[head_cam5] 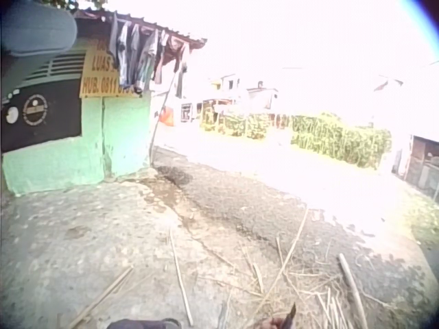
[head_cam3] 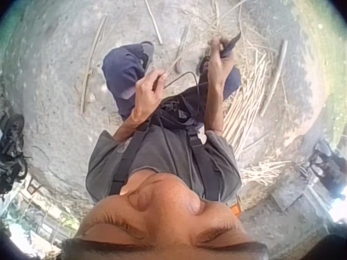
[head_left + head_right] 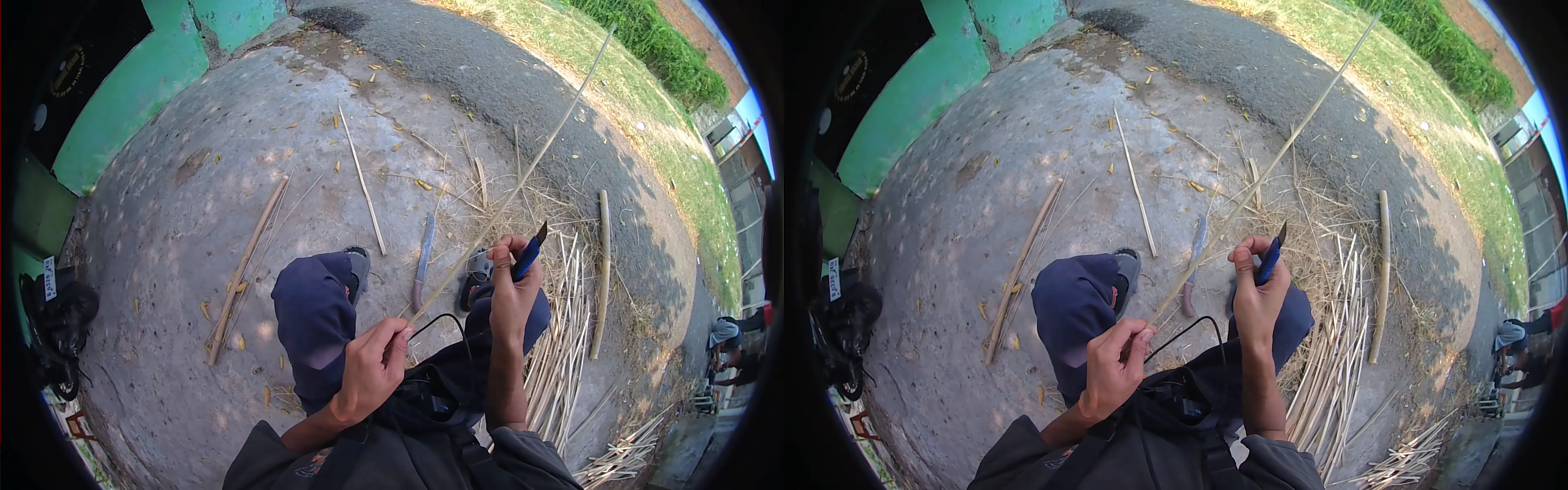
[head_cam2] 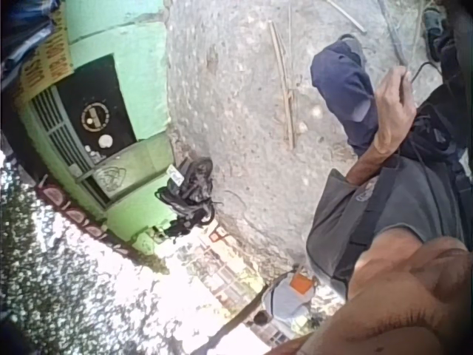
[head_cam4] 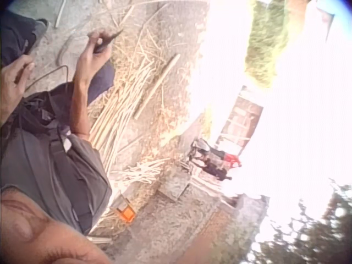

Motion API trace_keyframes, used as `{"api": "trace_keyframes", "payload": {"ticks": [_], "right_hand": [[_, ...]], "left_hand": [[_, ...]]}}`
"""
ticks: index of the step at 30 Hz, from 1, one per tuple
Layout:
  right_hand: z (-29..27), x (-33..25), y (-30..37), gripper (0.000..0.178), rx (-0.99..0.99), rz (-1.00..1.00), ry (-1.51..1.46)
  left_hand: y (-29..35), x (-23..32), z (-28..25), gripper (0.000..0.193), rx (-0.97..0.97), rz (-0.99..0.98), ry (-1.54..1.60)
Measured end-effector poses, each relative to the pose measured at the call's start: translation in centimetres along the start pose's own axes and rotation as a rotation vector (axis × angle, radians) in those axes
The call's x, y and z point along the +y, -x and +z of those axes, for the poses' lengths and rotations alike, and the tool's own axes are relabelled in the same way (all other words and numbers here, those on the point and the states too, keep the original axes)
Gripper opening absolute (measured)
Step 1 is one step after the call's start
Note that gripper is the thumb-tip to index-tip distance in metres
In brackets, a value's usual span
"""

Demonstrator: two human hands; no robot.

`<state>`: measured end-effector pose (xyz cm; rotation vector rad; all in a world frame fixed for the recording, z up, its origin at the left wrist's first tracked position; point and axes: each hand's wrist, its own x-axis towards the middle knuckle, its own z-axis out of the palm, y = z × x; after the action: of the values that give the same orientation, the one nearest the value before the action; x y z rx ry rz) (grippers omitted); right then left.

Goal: The person holds a thin bamboo stick and repeatedly scrapes and shaves it using a utility knife.

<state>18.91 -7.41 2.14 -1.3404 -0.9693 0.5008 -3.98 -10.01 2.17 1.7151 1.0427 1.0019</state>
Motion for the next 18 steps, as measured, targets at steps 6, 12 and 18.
{"api": "trace_keyframes", "payload": {"ticks": [6,12,18], "right_hand": [[-0.2,-0.1,0.4,0.015,0.195,0.15,-0.245],[1.2,-0.4,4.0,0.026,-0.282,0.343,-0.409],[1.7,-1.5,4.2,0.016,-0.281,0.308,-0.259]], "left_hand": [[-0.2,0.1,0.0,0.004,0.052,0.02,-0.013],[-0.4,0.5,0.0,0.004,0.02,0.017,-0.042],[-0.4,0.4,0.3,0.004,0.051,0.02,-0.034]]}}
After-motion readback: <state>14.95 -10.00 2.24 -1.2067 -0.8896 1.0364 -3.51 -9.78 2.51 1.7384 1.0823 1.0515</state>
